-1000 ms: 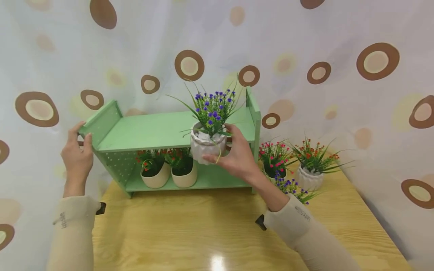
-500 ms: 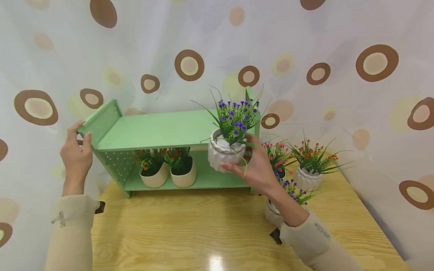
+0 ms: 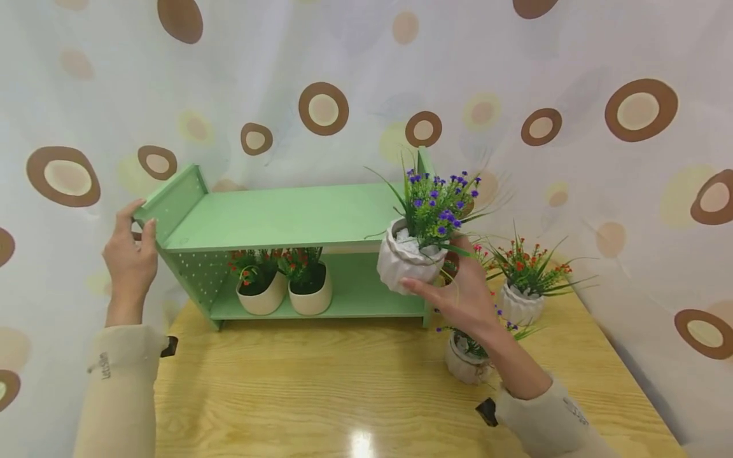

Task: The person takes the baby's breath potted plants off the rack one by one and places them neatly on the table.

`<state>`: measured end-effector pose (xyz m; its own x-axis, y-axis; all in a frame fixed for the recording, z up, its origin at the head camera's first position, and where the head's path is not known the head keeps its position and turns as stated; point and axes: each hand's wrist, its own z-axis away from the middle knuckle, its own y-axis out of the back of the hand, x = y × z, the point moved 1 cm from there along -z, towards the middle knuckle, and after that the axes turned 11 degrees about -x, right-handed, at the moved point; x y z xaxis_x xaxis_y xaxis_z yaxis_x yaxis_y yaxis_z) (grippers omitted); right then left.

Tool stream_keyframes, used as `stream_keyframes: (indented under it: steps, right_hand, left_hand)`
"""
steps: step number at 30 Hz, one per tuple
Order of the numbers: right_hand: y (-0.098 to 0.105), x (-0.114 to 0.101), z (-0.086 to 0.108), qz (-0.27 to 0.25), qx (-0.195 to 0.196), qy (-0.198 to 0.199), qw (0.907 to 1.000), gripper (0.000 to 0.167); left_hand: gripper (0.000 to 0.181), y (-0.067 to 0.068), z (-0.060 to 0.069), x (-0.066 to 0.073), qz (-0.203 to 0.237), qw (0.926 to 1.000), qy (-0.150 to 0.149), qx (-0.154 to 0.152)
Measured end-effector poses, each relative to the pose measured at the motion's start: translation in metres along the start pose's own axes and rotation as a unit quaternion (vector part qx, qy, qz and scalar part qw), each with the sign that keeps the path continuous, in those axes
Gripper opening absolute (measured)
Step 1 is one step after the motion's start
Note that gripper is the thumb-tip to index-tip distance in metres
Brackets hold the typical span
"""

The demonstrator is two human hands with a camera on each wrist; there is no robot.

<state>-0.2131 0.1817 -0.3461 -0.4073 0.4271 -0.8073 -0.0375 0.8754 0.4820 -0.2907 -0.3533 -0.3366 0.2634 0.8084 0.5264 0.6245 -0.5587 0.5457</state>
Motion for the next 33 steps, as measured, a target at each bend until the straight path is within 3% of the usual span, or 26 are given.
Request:
stream_keyframes:
  steps: [6,15,20,25,33]
  right_hand:
    - [0.019,0.016,0.022,0.015,0.03,-0.04,0.9986,0.076]
    - [0.044,0.042,0.052,0.01,0.034,-0.095,0.9948,0.085]
    - [0.058,0.06,0.066,0.007,0.053,-0.095,0.9941,0.082]
    - [0.071,0.077,0.08,-0.06,0.078,-0.079,0.992,0.074]
    - [0.089,0.1,0.098,-0.164,0.126,-0.062,0.9764,0.07]
  left_hand:
    - [0.041,0.001,0.0,0.001,0.001,1.0,-0.002,0.0]
    - [0.04,0.001,0.0,0.0,0.002,1.0,0.003,0.004]
    - [0.04,-0.001,-0.001,0.002,0.007,1.0,-0.004,0.002]
    - [0.04,0.0,0.0,0.002,0.006,1.0,-0.004,0.003]
    - [0.041,0.0,0.001,0.002,0.003,1.0,0.0,0.0]
